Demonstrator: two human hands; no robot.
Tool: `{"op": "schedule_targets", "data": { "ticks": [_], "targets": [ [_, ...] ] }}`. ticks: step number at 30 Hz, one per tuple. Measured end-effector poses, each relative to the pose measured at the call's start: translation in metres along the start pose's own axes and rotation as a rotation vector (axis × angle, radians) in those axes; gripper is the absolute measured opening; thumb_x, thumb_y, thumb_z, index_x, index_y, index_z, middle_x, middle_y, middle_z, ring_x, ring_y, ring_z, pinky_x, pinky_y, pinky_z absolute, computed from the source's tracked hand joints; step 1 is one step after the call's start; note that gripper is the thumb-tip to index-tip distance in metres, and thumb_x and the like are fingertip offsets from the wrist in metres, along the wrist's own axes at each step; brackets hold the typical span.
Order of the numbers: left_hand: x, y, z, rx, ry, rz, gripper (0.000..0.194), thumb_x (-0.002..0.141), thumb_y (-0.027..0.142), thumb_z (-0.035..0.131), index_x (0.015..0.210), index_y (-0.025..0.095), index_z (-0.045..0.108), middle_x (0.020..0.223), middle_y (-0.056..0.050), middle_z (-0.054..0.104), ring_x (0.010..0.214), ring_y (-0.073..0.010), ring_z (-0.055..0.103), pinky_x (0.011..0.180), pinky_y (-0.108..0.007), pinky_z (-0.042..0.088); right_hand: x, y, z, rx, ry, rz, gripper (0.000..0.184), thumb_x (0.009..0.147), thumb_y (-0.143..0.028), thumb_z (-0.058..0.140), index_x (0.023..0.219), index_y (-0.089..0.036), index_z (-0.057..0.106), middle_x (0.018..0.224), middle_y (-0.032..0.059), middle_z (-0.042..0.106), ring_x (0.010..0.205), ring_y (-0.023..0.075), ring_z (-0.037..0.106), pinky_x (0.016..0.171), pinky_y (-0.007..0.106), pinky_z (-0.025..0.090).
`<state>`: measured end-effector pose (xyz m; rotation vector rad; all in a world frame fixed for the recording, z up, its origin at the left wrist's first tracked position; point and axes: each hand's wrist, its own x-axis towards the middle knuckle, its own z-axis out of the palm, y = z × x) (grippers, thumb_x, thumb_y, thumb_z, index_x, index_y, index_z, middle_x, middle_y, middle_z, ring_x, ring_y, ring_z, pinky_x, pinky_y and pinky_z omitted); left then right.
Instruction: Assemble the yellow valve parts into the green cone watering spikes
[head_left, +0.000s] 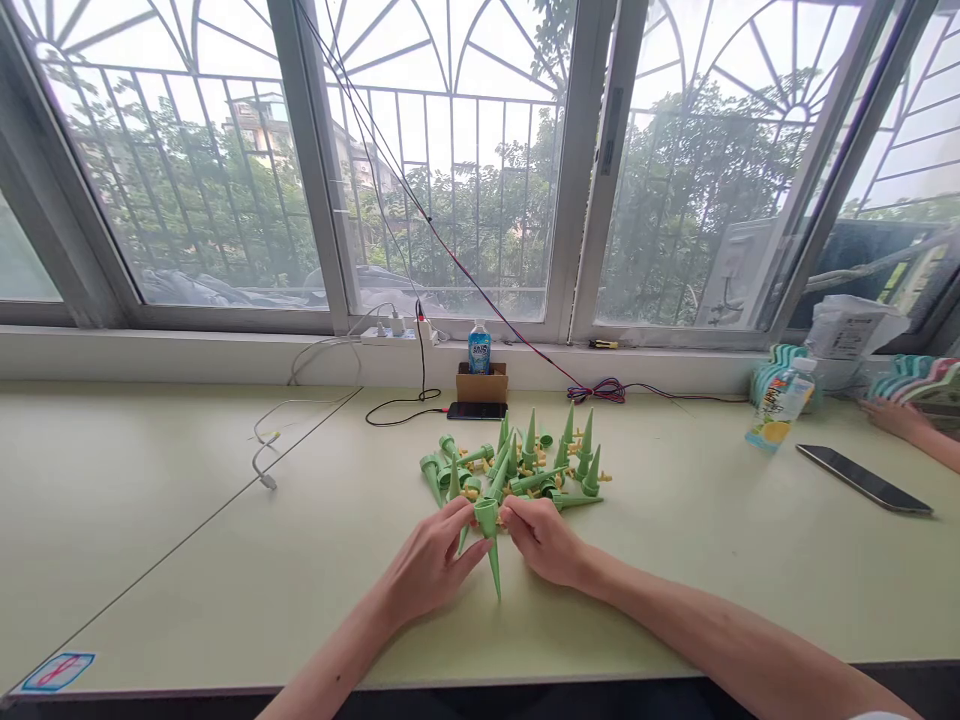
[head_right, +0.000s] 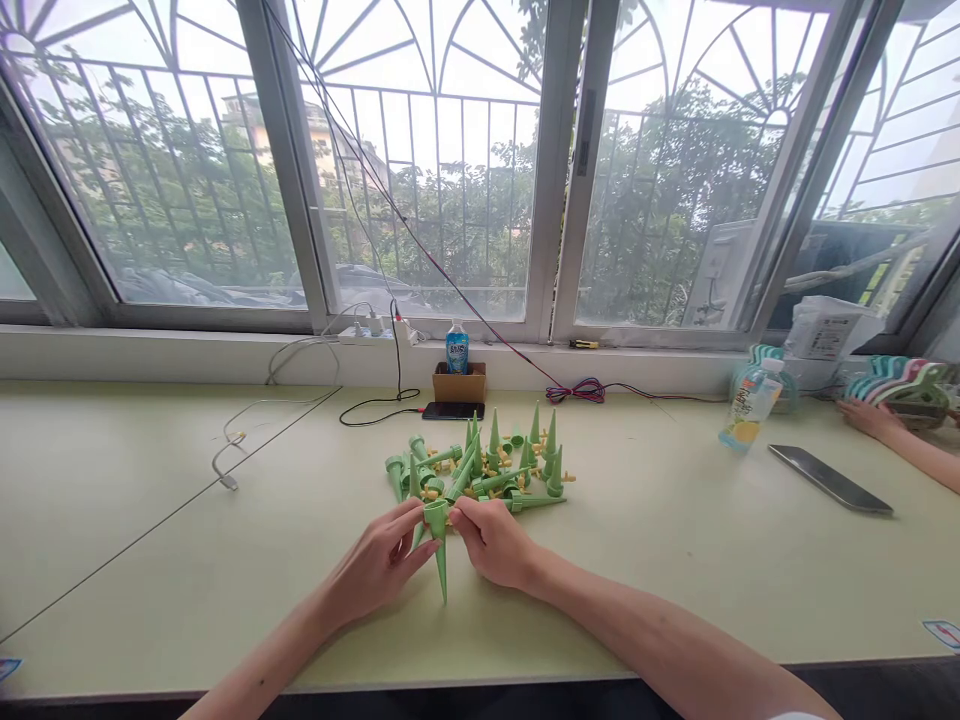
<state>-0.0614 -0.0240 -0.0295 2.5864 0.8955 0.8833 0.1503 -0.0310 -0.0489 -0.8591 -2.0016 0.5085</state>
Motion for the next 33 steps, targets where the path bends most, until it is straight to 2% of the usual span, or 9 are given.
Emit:
{"op": "schedule_targets", "data": {
  "ticks": [8,10,13,15,23,33],
  "targets": [
    [-0.001,0.001,-0.001,0.013,0.001,0.039,0.02,0.098,0.035,0.048,0.098,0.018,0.059,0.086,-0.001,0.055,0.056,-0.0081,0.046,0.057,-0.021,0.043,0.0,-0.005,-0.001,0.03,0.003,-0.01,0.042,0.105,-0.045,0.027,0.071,-0.022,0.034,0.056,-0.0059,0.033,0.05,0.0105,0.027,0.05,0.025,0.026],
    [-0.001,0.002,-0.001,0.022,0.007,0.052,0.021,0.098,0.033,0.048,0.11,0.019,0.058,0.087,-0.001,0.057,0.055,-0.0078,0.047,0.057,-0.021,0.044,-0.001,-0.007,-0.001,0.045,0.003,-0.018,0.041,0.105,-0.044,0.027,0.072,-0.022,0.035,0.055,-0.0061,0.033,0.049,0.0105,0.028,0.05,0.025,0.027],
    [-0.002,0.001,-0.001,0.038,0.029,0.077,0.036,0.098,0.03,0.048,0.133,0.023,0.05,0.091,-0.002,0.06,0.054,-0.0076,0.047,0.057,-0.021,0.045,-0.002,-0.01,-0.002,0.067,0.01,-0.031,0.04,0.105,-0.045,0.026,0.073,-0.022,0.033,0.054,-0.0062,0.034,0.048,0.0106,0.028,0.049,0.025,0.027],
    [-0.002,0.0,0.0,0.047,0.051,0.098,0.043,0.097,0.029,0.048,0.14,0.025,0.045,0.092,-0.002,0.062,0.053,-0.0074,0.047,0.056,-0.02,0.044,-0.002,-0.011,-0.002,0.08,0.015,-0.034,0.041,0.105,-0.048,0.025,0.072,-0.023,0.031,0.053,-0.0061,0.033,0.048,0.0108,0.027,0.049,0.025,0.027],
    [-0.002,-0.004,0.002,0.071,0.057,0.127,0.049,0.098,0.027,0.048,0.146,0.028,0.038,0.097,-0.003,0.063,0.053,-0.0069,0.047,0.056,-0.02,0.044,-0.003,-0.01,-0.001,0.15,0.01,-0.041,0.043,0.104,-0.051,0.026,0.073,-0.023,0.033,0.053,-0.0063,0.034,0.047,0.0104,0.028,0.048,0.024,0.028],
    [-0.002,-0.003,0.001,0.071,0.051,0.137,0.048,0.098,0.027,0.048,0.145,0.028,0.039,0.097,-0.003,0.062,0.053,-0.0069,0.047,0.055,-0.019,0.044,-0.002,-0.009,0.001,0.236,0.007,-0.007,0.045,0.104,-0.053,0.028,0.072,-0.022,0.033,0.053,-0.0067,0.035,0.046,0.0085,0.029,0.046,0.022,0.028]
  ]
}}
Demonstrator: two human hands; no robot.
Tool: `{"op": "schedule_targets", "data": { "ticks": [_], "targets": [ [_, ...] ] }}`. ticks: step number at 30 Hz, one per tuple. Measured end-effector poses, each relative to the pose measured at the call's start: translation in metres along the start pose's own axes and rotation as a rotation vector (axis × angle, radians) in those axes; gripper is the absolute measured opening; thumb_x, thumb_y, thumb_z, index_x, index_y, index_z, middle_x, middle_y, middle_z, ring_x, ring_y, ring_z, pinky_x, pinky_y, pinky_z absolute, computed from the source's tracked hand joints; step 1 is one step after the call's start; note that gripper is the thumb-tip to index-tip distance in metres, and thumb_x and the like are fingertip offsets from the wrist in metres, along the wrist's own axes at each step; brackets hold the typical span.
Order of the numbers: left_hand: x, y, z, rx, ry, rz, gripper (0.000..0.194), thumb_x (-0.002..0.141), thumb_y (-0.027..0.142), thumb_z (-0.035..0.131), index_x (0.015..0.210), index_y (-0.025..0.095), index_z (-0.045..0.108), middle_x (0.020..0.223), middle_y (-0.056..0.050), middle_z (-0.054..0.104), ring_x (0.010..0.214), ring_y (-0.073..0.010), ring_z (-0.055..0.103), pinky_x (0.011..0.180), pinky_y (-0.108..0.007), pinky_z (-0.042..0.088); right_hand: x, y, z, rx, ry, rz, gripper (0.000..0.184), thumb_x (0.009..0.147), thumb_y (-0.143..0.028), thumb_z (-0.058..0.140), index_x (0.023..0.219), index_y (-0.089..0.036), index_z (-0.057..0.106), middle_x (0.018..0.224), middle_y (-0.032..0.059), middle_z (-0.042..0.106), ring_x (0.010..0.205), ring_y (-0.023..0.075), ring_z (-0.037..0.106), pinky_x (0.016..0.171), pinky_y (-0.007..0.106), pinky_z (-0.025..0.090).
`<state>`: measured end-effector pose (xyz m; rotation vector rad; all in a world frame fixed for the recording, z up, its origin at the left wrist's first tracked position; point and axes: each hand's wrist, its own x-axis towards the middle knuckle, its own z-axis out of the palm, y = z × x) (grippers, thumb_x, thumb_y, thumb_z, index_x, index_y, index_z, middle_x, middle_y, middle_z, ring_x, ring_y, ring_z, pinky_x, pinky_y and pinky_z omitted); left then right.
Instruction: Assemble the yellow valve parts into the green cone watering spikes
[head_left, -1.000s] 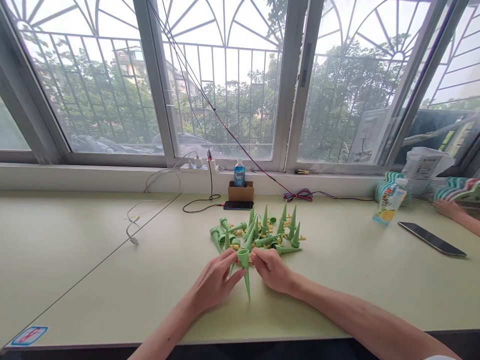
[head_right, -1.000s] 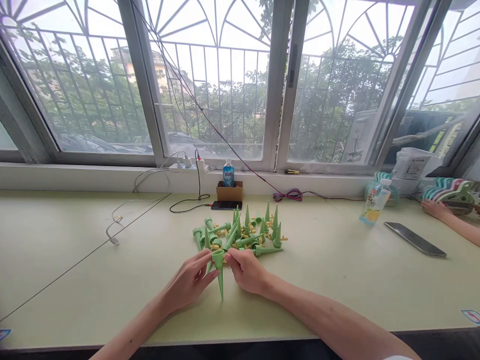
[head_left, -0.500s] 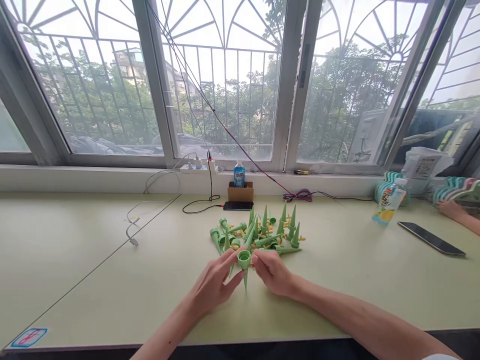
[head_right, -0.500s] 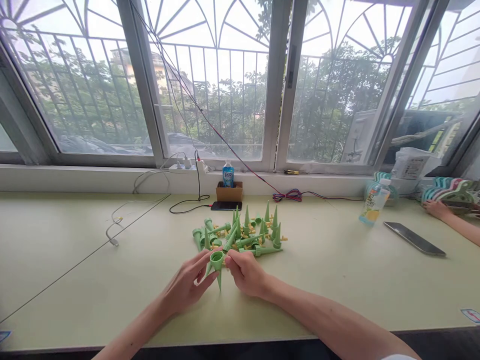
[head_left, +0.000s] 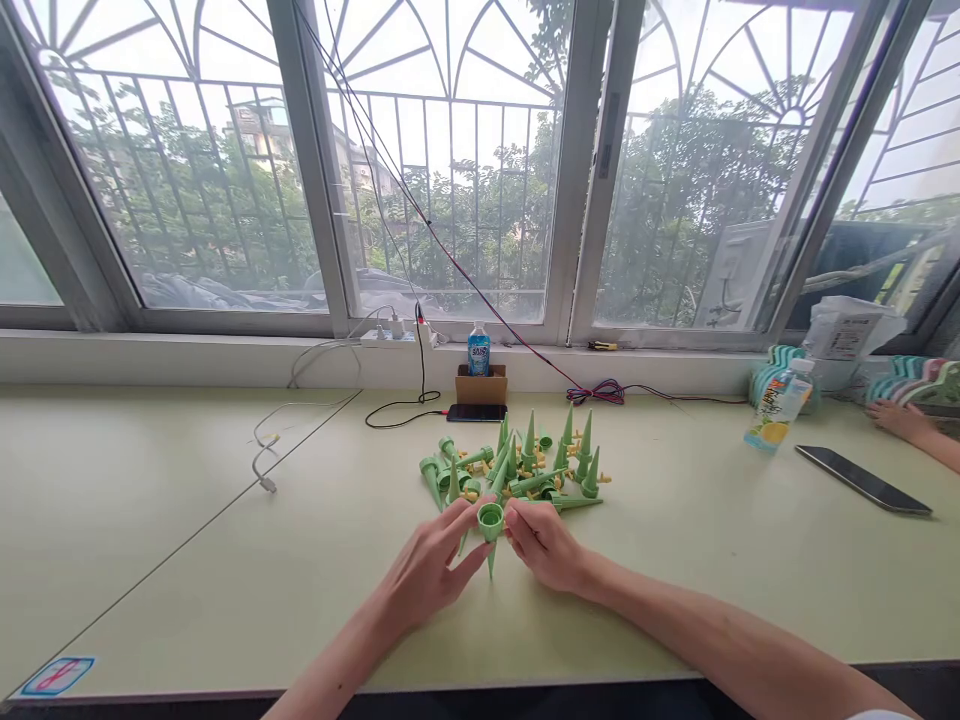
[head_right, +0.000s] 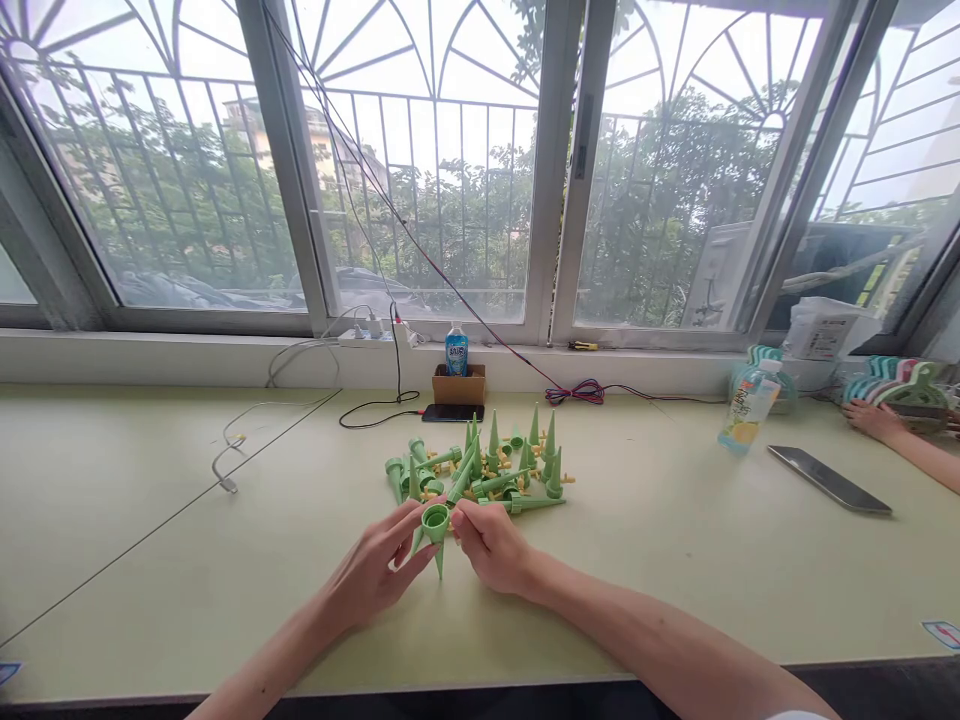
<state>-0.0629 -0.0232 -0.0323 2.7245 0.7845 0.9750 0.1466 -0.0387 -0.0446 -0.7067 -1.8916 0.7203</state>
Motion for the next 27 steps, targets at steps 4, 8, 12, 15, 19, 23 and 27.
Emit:
{"op": "schedule_targets", "data": {
  "ticks": [4,8,12,15,19,23,27],
  "targets": [
    [0.0002,0.0006,-0.0003,0.007,0.001,0.004,0.047,0.098,0.027,0.048,0.145,0.028,0.039,0.097,-0.002,0.062,0.053,-0.0067,0.046,0.055,-0.019,0.044,0.0,0.0002,0.0005,-0.01,0.001,0.017,0.047,0.104,-0.054,0.028,0.07,-0.022,0.034,0.052,-0.0064,0.036,0.046,0.0086,0.03,0.047,0.022,0.028],
    [0.0002,0.0,-0.0001,0.016,0.002,0.007,0.048,0.098,0.027,0.048,0.145,0.029,0.038,0.096,-0.002,0.061,0.053,-0.0067,0.045,0.055,-0.019,0.044,-0.0002,0.0007,0.0005,0.005,0.002,0.007,0.044,0.105,-0.05,0.03,0.071,-0.022,0.033,0.053,-0.0066,0.035,0.046,0.0084,0.029,0.047,0.022,0.028],
    [0.0004,0.0003,-0.0006,0.029,0.009,0.018,0.047,0.099,0.026,0.048,0.145,0.029,0.038,0.099,-0.002,0.061,0.053,-0.0064,0.046,0.055,-0.019,0.043,0.0001,0.0026,0.0001,0.005,0.012,-0.033,0.043,0.105,-0.046,0.032,0.07,-0.022,0.033,0.054,-0.0068,0.034,0.047,0.0083,0.029,0.047,0.022,0.027],
    [0.0011,0.0015,-0.0013,0.029,0.017,0.027,0.046,0.099,0.025,0.048,0.143,0.028,0.039,0.098,-0.002,0.061,0.053,-0.0063,0.045,0.054,-0.019,0.042,0.0002,0.0046,0.0002,0.002,0.015,-0.046,0.042,0.106,-0.043,0.032,0.07,-0.021,0.034,0.054,-0.0064,0.034,0.048,0.0084,0.029,0.048,0.022,0.028],
    [0.0021,0.003,-0.0019,0.024,0.02,0.027,0.04,0.098,0.023,0.048,0.138,0.026,0.043,0.097,-0.001,0.061,0.053,-0.0065,0.044,0.056,-0.019,0.042,-0.0001,0.0055,0.0005,0.003,0.014,-0.034,0.04,0.106,-0.041,0.032,0.071,-0.021,0.034,0.055,-0.0062,0.035,0.048,0.0086,0.03,0.048,0.022,0.028],
    [0.0025,0.0034,-0.0018,0.018,0.022,0.022,0.027,0.098,0.023,0.049,0.125,0.023,0.05,0.094,-0.001,0.059,0.054,-0.0067,0.044,0.056,-0.019,0.041,-0.0001,0.0042,0.0003,-0.001,0.014,-0.031,0.04,0.106,-0.041,0.032,0.071,-0.021,0.034,0.055,-0.0064,0.035,0.048,0.0087,0.03,0.048,0.022,0.028],
    [0.0032,0.0039,-0.0017,0.019,0.03,0.021,0.014,0.098,0.023,0.049,0.111,0.021,0.053,0.09,0.0,0.057,0.055,-0.007,0.045,0.055,-0.019,0.04,0.0002,0.0031,0.0001,-0.006,0.01,-0.028,0.04,0.106,-0.04,0.031,0.071,-0.021,0.034,0.054,-0.0064,0.036,0.047,0.0086,0.031,0.048,0.022,0.028]
  ]
}}
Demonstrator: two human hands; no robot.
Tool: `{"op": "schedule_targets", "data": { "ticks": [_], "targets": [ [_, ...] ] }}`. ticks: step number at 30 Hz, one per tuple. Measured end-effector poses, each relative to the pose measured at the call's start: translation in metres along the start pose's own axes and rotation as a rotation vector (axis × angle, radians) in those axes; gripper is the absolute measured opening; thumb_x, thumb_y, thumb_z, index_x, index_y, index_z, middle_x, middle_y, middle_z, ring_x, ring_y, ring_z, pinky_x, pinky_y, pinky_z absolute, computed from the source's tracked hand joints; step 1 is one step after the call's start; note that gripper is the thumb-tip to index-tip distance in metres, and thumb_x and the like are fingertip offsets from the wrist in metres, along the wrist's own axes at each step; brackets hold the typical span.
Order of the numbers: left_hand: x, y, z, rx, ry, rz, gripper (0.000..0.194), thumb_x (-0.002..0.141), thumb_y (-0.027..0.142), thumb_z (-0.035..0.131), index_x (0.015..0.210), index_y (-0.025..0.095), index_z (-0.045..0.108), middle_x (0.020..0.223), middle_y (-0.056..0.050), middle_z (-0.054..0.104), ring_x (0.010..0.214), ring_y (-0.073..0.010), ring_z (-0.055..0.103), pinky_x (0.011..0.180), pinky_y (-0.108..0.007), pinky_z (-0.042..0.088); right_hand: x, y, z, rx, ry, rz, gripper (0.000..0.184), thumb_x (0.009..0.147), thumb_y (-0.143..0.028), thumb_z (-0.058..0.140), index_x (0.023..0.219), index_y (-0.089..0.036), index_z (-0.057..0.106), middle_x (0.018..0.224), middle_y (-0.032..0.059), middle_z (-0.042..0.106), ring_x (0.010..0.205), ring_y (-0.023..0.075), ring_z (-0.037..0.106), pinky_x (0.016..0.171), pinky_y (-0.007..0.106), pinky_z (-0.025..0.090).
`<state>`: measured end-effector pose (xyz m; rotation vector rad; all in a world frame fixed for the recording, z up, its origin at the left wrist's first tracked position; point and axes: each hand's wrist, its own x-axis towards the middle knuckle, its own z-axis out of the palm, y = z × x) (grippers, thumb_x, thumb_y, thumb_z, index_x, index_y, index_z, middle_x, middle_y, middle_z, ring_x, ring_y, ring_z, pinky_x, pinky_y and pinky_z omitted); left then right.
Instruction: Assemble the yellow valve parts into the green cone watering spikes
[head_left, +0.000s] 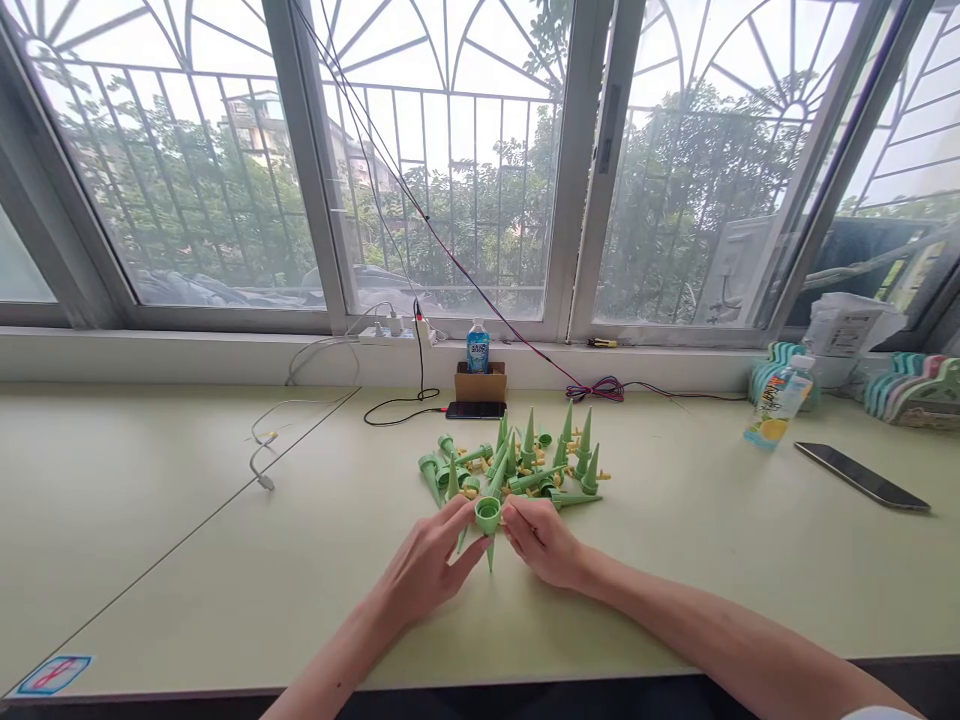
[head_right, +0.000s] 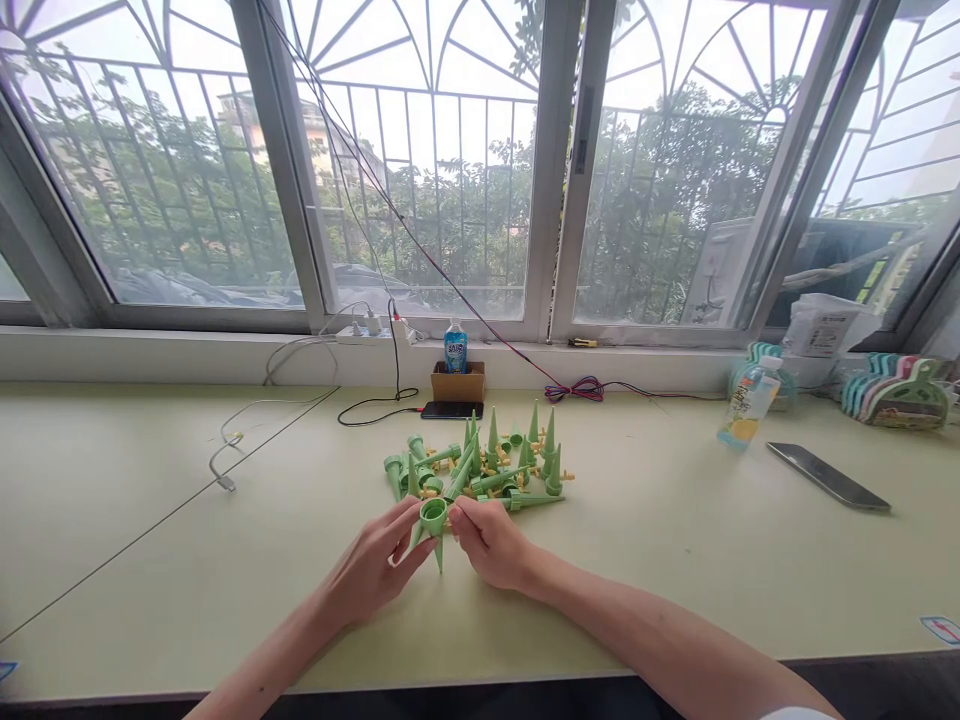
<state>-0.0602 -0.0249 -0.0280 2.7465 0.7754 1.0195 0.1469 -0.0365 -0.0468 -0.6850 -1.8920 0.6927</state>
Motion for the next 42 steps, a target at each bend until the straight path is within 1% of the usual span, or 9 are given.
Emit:
{"op": "schedule_targets", "data": {
  "ticks": [4,8,18,28,35,42],
  "targets": [
    [0.0013,0.0007,0.0002,0.002,0.003,0.002,0.007,0.098,0.023,0.048,0.103,0.02,0.052,0.087,0.0,0.055,0.055,-0.0072,0.044,0.054,-0.019,0.039,0.0003,-0.0017,0.0001,0.011,-0.003,0.0,0.039,0.106,-0.04,0.031,0.071,-0.021,0.033,0.054,-0.0066,0.036,0.046,0.0084,0.03,0.047,0.022,0.028],
    [0.0019,0.0005,0.0007,0.005,-0.004,-0.002,0.005,0.098,0.023,0.047,0.098,0.019,0.051,0.087,0.0,0.055,0.055,-0.0073,0.044,0.054,-0.02,0.039,0.0009,-0.0036,0.0001,0.014,-0.008,0.001,0.039,0.106,-0.04,0.031,0.071,-0.022,0.033,0.054,-0.0068,0.036,0.046,0.0082,0.03,0.047,0.022,0.028],
    [0.0012,0.0013,0.0002,-0.001,-0.014,-0.021,0.007,0.098,0.024,0.047,0.101,0.019,0.052,0.087,0.0,0.055,0.054,-0.0072,0.045,0.054,-0.02,0.038,-0.0006,0.0013,0.0,0.007,-0.019,-0.001,0.041,0.106,-0.041,0.031,0.071,-0.021,0.034,0.054,-0.0063,0.036,0.047,0.0084,0.031,0.048,0.023,0.027],
    [-0.0016,-0.0013,0.0011,-0.004,-0.024,-0.048,0.019,0.098,0.027,0.047,0.116,0.02,0.051,0.082,0.002,0.053,0.052,-0.007,0.044,0.055,-0.019,0.041,-0.0008,-0.0009,-0.0006,0.011,-0.026,0.006,0.041,0.106,-0.043,0.03,0.072,-0.021,0.034,0.054,-0.0065,0.035,0.048,0.0086,0.03,0.048,0.022,0.028],
    [-0.0018,-0.0033,0.0017,0.004,-0.009,-0.033,0.036,0.098,0.027,0.049,0.133,0.023,0.046,0.084,0.001,0.057,0.05,-0.0062,0.044,0.053,-0.018,0.041,-0.0005,-0.0033,-0.0009,0.013,-0.029,0.013,0.042,0.105,-0.047,0.029,0.072,-0.022,0.034,0.055,-0.0062,0.035,0.048,0.0093,0.03,0.048,0.023,0.028],
    [-0.0022,-0.003,0.001,0.011,0.021,-0.013,0.037,0.097,0.025,0.05,0.134,0.025,0.048,0.091,0.0,0.061,0.052,-0.0062,0.046,0.054,-0.018,0.042,-0.0002,-0.0051,-0.0007,0.004,-0.027,0.02,0.044,0.105,-0.051,0.029,0.072,-0.022,0.034,0.054,-0.0065,0.035,0.048,0.0092,0.029,0.048,0.023,0.027]
  ]
}}
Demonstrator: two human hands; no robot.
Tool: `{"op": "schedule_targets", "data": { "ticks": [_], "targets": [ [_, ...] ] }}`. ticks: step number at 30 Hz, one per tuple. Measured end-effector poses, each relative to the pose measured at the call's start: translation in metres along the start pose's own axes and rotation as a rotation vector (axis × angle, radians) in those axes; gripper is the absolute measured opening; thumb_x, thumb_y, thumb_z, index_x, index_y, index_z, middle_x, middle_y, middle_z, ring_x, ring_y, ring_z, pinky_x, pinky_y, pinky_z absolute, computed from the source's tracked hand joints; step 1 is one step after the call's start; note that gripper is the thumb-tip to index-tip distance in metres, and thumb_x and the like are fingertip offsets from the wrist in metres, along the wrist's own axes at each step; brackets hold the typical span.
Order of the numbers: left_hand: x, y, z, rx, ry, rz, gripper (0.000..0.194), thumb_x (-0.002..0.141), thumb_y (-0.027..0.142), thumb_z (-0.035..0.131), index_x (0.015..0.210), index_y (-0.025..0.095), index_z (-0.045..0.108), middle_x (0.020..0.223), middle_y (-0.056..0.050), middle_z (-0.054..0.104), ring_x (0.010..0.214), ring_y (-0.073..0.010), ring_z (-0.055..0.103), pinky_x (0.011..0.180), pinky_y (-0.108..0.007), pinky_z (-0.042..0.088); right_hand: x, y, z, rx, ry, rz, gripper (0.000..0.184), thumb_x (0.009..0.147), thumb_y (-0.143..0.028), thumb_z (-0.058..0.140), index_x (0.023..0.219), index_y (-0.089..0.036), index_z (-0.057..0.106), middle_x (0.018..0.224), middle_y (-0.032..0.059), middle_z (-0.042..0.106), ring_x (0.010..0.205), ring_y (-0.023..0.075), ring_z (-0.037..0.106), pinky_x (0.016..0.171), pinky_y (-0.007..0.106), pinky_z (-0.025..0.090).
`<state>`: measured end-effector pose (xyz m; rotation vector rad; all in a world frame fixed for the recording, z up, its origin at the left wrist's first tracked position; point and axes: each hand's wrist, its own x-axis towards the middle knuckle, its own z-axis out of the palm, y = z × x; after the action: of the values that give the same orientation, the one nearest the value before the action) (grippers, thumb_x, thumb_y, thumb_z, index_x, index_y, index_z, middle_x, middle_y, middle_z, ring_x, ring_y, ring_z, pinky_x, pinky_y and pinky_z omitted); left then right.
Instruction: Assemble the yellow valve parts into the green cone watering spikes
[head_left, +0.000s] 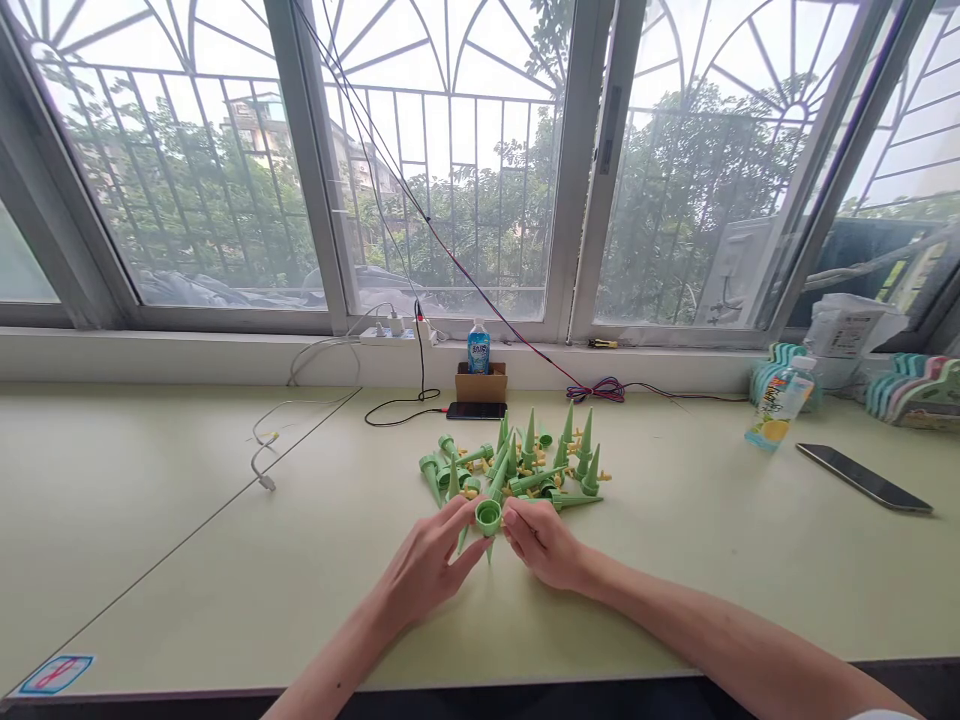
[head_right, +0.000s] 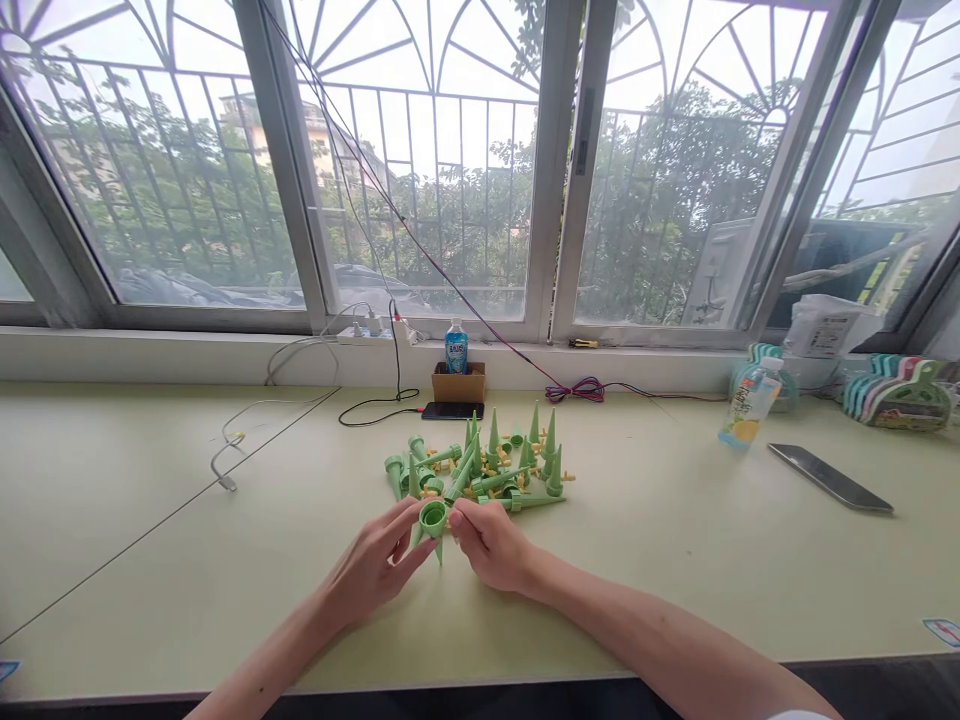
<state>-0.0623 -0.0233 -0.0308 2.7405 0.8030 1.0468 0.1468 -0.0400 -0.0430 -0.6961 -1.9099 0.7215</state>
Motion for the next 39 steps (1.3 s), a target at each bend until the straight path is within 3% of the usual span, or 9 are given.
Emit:
{"op": "schedule_targets", "data": {
  "ticks": [11,23,31,39],
  "targets": [
    [-0.0016,-0.0022,0.0008,-0.002,0.002,0.007,0.038,0.098,0.024,0.05,0.136,0.026,0.046,0.098,-0.001,0.063,0.051,-0.0054,0.045,0.054,-0.018,0.042,0.0002,-0.0005,-0.0009,-0.011,-0.012,-0.006,0.045,0.105,-0.052,0.029,0.071,-0.022,0.033,0.053,-0.0067,0.035,0.047,0.0088,0.028,0.048,0.024,0.027],
    [-0.0005,-0.0008,0.0005,-0.007,0.018,0.007,0.035,0.098,0.024,0.05,0.132,0.025,0.05,0.09,0.001,0.061,0.051,-0.0055,0.045,0.054,-0.018,0.041,0.0009,-0.0035,-0.0009,-0.021,-0.02,0.014,0.043,0.105,-0.049,0.029,0.071,-0.022,0.032,0.053,-0.0067,0.034,0.048,0.0095,0.027,0.048,0.024,0.027],
    [0.0007,0.0001,0.0006,0.001,0.014,0.01,0.021,0.098,0.024,0.05,0.117,0.021,0.055,0.088,0.0,0.059,0.052,-0.006,0.045,0.054,-0.018,0.04,0.001,-0.0015,-0.0003,-0.005,-0.017,0.01,0.043,0.105,-0.048,0.03,0.071,-0.022,0.032,0.053,-0.0068,0.034,0.047,0.0093,0.027,0.047,0.024,0.025],
    [-0.0005,-0.0027,0.0008,0.013,0.013,0.018,0.034,0.098,0.026,0.051,0.131,0.025,0.051,0.089,0.001,0.06,0.049,-0.0049,0.044,0.052,-0.017,0.041,0.0011,-0.0026,-0.0005,-0.008,-0.012,0.018,0.046,0.104,-0.052,0.03,0.069,-0.022,0.033,0.053,-0.0062,0.036,0.048,0.0092,0.029,0.048,0.024,0.027]
  ]
}}
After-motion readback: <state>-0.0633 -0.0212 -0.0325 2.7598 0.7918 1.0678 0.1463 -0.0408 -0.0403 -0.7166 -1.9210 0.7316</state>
